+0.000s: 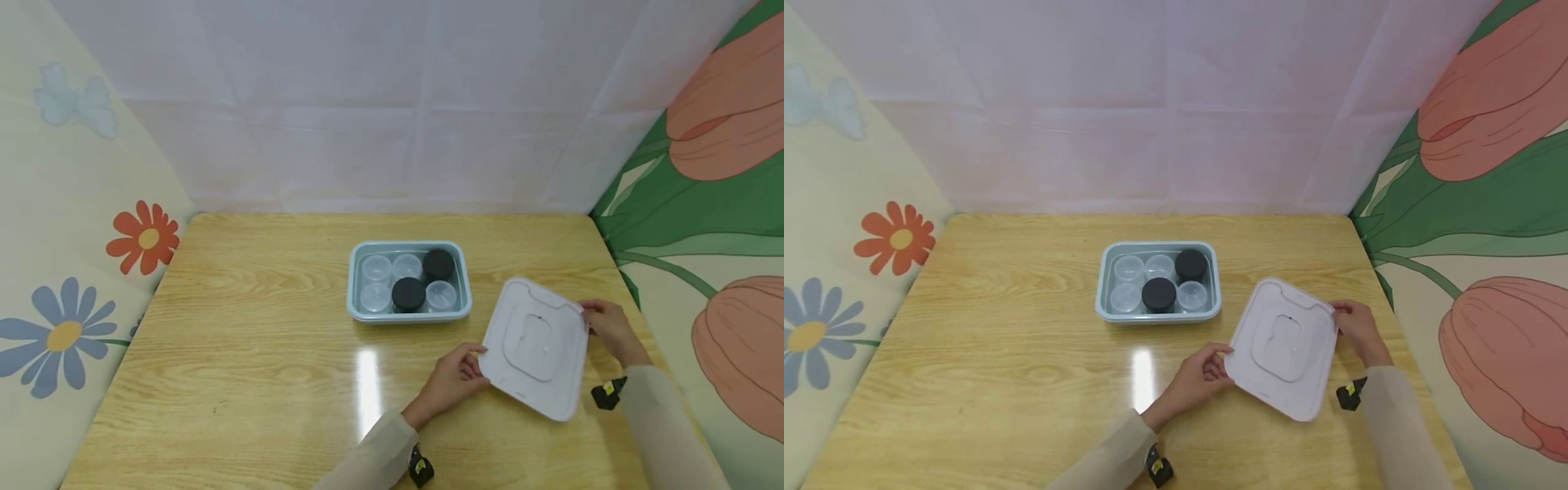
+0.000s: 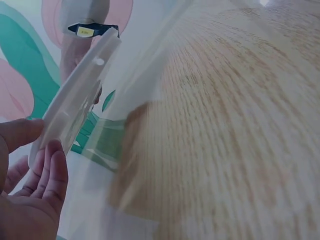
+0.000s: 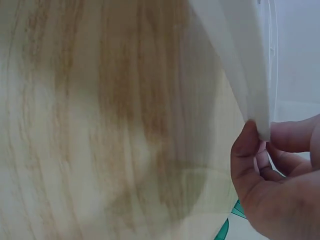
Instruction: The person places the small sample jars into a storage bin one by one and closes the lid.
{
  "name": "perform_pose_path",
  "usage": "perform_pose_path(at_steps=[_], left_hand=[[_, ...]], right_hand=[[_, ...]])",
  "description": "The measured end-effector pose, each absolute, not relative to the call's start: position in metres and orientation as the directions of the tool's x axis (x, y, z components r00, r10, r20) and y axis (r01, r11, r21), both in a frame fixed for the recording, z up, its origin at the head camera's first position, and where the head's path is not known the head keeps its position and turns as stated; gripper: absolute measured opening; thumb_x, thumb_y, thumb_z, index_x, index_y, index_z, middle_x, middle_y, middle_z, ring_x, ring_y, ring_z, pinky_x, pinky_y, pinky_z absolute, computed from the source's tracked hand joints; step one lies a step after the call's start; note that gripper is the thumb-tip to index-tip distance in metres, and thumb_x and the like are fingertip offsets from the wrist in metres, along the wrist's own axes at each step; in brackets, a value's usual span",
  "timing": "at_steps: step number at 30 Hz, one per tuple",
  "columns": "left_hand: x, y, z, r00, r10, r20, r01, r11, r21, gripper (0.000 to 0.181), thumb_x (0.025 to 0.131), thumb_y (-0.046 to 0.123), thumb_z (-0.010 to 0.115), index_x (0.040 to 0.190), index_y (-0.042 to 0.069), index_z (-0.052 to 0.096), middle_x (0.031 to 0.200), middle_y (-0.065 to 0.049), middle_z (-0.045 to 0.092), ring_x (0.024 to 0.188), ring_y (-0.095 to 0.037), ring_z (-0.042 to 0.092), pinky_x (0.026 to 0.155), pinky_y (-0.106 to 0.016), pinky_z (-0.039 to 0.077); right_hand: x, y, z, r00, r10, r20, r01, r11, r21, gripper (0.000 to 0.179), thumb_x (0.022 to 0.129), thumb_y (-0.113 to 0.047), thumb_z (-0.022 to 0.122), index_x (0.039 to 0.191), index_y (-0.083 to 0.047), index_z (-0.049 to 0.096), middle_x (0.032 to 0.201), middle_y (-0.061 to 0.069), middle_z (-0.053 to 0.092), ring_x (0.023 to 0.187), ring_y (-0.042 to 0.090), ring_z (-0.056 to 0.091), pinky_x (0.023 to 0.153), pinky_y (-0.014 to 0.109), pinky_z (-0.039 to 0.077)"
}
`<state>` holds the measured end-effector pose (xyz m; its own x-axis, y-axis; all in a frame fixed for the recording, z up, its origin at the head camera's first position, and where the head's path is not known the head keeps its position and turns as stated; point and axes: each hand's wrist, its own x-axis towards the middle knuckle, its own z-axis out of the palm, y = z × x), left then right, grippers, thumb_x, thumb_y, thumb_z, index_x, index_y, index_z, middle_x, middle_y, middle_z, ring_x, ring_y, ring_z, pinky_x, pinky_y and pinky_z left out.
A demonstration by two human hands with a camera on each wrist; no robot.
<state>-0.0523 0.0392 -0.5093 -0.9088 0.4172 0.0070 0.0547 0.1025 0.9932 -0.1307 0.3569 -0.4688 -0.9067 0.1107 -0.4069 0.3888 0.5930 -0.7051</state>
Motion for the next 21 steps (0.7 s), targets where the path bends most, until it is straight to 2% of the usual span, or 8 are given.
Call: perform_pose_path(at_steps=[7,14,21], left_hand=[[-0.054,0.040,-0.500,-0.899,0.437,0.020,0.075,0.109,0.991,0.048,0.075,-0.008,0.074,0.119,0.001,0.056,0.085,-0.013,0.061,0.068,0.003,0.052,0.064,-0.013,0.049],[-0.055,0.039,-0.495,-0.901,0.430,0.056,0.122,0.125,0.985,0.048,0.074,-0.009,0.074,0.119,0.000,0.057,0.088,-0.014,0.063,0.070,0.001,0.053,0.064,-0.013,0.049],[-0.055,0.037,-0.489,-0.899,0.427,0.100,0.183,0.158,0.970,0.045,0.077,-0.007,0.073,0.119,0.000,0.058,0.089,-0.014,0.064,0.074,-0.004,0.057,0.068,-0.014,0.051]], right_hand=[[-0.133,0.358,-0.461,-0.921,0.095,-0.377,0.358,0.585,-0.728,0.045,0.100,-0.012,0.035,0.137,0.014,0.036,0.119,0.025,0.050,0.080,0.001,0.053,0.069,0.023,0.051],[-0.134,0.358,-0.455,-0.928,0.090,-0.362,0.346,0.570,-0.745,0.045,0.100,-0.012,0.034,0.138,0.011,0.036,0.113,0.015,0.051,0.079,-0.001,0.052,0.070,0.023,0.051],[-0.135,0.362,-0.452,-0.933,0.065,-0.353,0.328,0.551,-0.768,0.046,0.102,-0.016,0.035,0.140,0.011,0.035,0.124,0.020,0.047,0.082,-0.005,0.051,0.072,0.021,0.051]])
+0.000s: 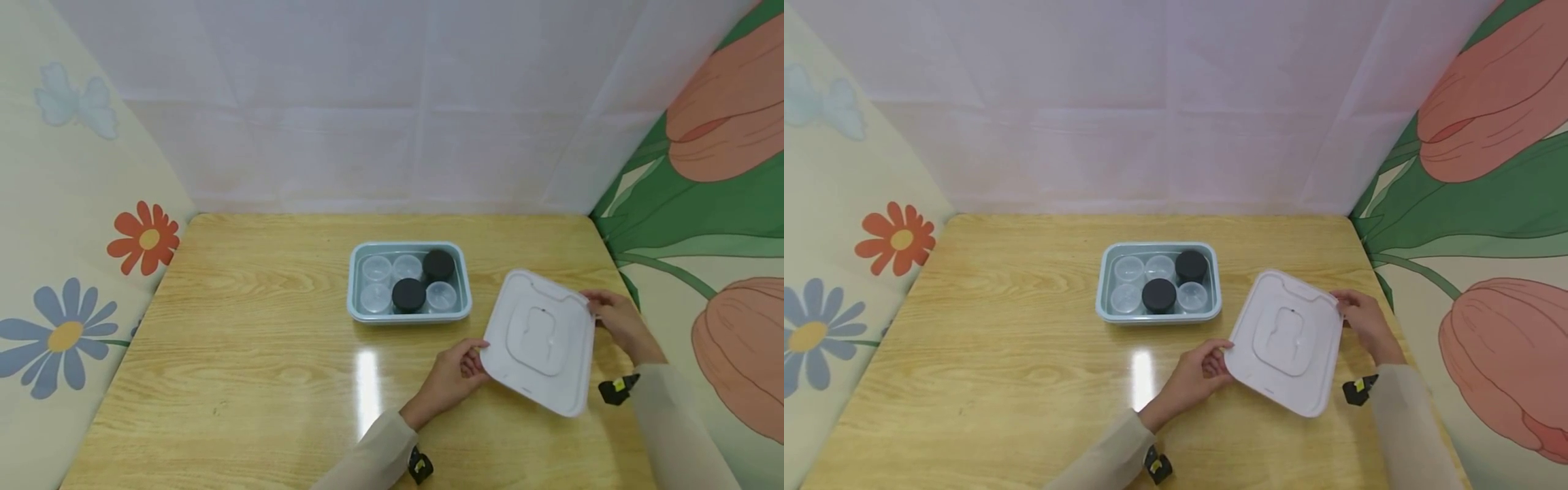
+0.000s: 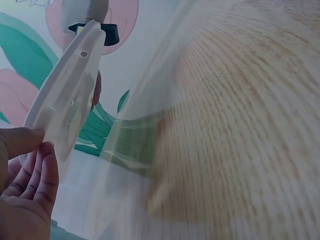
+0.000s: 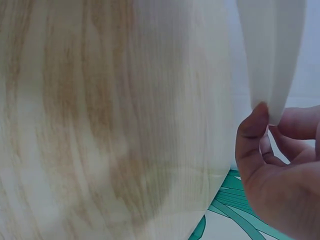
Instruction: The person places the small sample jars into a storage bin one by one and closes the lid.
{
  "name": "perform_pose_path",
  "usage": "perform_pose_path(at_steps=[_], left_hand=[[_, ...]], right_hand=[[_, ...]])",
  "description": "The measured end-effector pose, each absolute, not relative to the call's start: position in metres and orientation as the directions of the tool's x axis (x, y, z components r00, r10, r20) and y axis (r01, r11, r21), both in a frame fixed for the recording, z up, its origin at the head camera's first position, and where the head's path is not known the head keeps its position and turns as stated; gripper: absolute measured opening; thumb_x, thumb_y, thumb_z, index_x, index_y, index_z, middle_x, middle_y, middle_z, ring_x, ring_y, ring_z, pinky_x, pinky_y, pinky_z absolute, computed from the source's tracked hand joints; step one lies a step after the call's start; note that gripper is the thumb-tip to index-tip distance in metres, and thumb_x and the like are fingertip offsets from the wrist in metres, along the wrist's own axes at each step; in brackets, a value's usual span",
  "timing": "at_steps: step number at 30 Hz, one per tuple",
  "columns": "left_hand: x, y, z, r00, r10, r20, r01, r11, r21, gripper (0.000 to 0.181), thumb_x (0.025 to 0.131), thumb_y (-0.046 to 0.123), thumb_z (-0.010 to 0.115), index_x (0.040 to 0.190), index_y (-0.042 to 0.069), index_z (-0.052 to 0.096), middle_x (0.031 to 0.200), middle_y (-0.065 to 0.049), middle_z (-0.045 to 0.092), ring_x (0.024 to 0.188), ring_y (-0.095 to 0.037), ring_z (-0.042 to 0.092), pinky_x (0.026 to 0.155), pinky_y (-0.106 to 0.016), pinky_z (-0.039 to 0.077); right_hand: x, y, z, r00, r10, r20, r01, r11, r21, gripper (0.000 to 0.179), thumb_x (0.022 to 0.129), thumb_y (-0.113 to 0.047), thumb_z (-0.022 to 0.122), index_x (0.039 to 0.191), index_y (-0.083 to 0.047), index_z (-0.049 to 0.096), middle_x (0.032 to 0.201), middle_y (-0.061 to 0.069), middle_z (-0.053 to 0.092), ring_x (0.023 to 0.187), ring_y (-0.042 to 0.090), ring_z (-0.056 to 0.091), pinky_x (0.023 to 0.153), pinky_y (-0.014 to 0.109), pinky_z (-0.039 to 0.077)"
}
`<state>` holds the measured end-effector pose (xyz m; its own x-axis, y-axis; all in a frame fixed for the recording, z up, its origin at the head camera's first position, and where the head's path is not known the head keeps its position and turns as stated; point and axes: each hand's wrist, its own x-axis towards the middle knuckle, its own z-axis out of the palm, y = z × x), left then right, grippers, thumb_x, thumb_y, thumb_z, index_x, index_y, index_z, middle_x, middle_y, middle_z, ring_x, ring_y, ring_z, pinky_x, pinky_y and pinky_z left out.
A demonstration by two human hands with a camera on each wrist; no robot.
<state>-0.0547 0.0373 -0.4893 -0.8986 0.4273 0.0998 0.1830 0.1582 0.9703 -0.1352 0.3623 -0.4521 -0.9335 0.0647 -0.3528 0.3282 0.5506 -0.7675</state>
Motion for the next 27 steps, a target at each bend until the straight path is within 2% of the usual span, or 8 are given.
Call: perform_pose_path(at_steps=[2,4,6,8,10,15,21,27], left_hand=[[-0.055,0.036,-0.489,-0.900,0.421,0.114,0.200,0.165,0.966,0.044,0.077,-0.006,0.073,0.118,0.000,0.058,0.089,-0.013,0.064,0.075,-0.006,0.058,0.069,-0.015,0.051],[-0.056,0.035,-0.489,-0.901,0.414,0.129,0.216,0.169,0.962,0.043,0.078,-0.005,0.073,0.118,0.001,0.059,0.088,-0.013,0.064,0.076,-0.009,0.060,0.069,-0.016,0.052],[-0.056,0.034,-0.489,-0.901,0.408,0.149,0.233,0.166,0.958,0.042,0.078,-0.004,0.073,0.117,0.001,0.059,0.088,-0.013,0.064,0.076,-0.010,0.060,0.069,-0.016,0.052],[-0.057,0.034,-0.489,-0.898,0.403,0.174,0.258,0.165,0.952,0.042,0.078,-0.004,0.073,0.117,0.001,0.059,0.087,-0.013,0.064,0.076,-0.011,0.060,0.069,-0.016,0.052],[-0.058,0.033,-0.488,-0.894,0.403,0.195,0.282,0.169,0.944,0.042,0.078,-0.004,0.073,0.117,0.000,0.059,0.087,-0.014,0.064,0.076,-0.011,0.060,0.068,-0.015,0.052],[-0.059,0.033,-0.482,-0.889,0.402,0.220,0.312,0.178,0.933,0.042,0.078,-0.004,0.073,0.117,-0.001,0.058,0.087,-0.014,0.064,0.075,-0.012,0.061,0.068,-0.014,0.052],[-0.060,0.031,-0.477,-0.893,0.385,0.234,0.318,0.172,0.932,0.041,0.078,-0.006,0.072,0.116,-0.002,0.059,0.086,-0.015,0.064,0.075,-0.017,0.062,0.069,-0.015,0.052],[-0.060,0.028,-0.475,-0.897,0.346,0.275,0.339,0.140,0.930,0.040,0.077,-0.007,0.073,0.115,-0.003,0.060,0.086,-0.017,0.064,0.073,-0.022,0.063,0.068,-0.016,0.053]], right_hand=[[-0.136,0.362,-0.451,-0.935,0.055,-0.350,0.324,0.535,-0.780,0.047,0.102,-0.017,0.035,0.140,0.011,0.035,0.119,0.012,0.051,0.083,-0.005,0.051,0.072,0.021,0.051],[-0.135,0.363,-0.449,-0.939,0.037,-0.343,0.313,0.513,-0.799,0.048,0.101,-0.017,0.037,0.139,0.012,0.034,0.110,-0.001,0.055,0.083,-0.005,0.052,0.073,0.021,0.051],[-0.135,0.363,-0.448,-0.944,0.019,-0.328,0.294,0.494,-0.818,0.048,0.101,-0.017,0.038,0.138,0.013,0.035,0.099,-0.014,0.053,0.083,-0.005,0.053,0.073,0.021,0.051],[-0.135,0.363,-0.446,-0.950,0.001,-0.312,0.274,0.478,-0.835,0.047,0.101,-0.016,0.040,0.136,0.013,0.036,0.093,-0.022,0.051,0.083,-0.006,0.053,0.073,0.021,0.051],[-0.136,0.364,-0.445,-0.953,-0.011,-0.302,0.261,0.469,-0.844,0.043,0.101,-0.016,0.041,0.134,0.011,0.040,0.093,-0.023,0.051,0.083,-0.006,0.053,0.073,0.020,0.051],[-0.138,0.367,-0.441,-0.957,-0.035,-0.288,0.241,0.456,-0.857,0.031,0.101,-0.016,0.040,0.128,-0.003,0.049,0.095,-0.024,0.051,0.085,-0.006,0.052,0.073,0.019,0.050],[-0.139,0.367,-0.437,-0.959,-0.060,-0.277,0.226,0.425,-0.877,0.020,0.101,-0.016,0.042,0.117,-0.021,0.054,0.095,-0.021,0.053,0.086,-0.004,0.053,0.074,0.018,0.049],[-0.138,0.369,-0.437,-0.960,-0.102,-0.260,0.218,0.309,-0.926,0.022,0.100,-0.015,0.046,0.107,-0.032,0.058,0.096,-0.021,0.056,0.087,-0.004,0.054,0.073,0.016,0.049]])
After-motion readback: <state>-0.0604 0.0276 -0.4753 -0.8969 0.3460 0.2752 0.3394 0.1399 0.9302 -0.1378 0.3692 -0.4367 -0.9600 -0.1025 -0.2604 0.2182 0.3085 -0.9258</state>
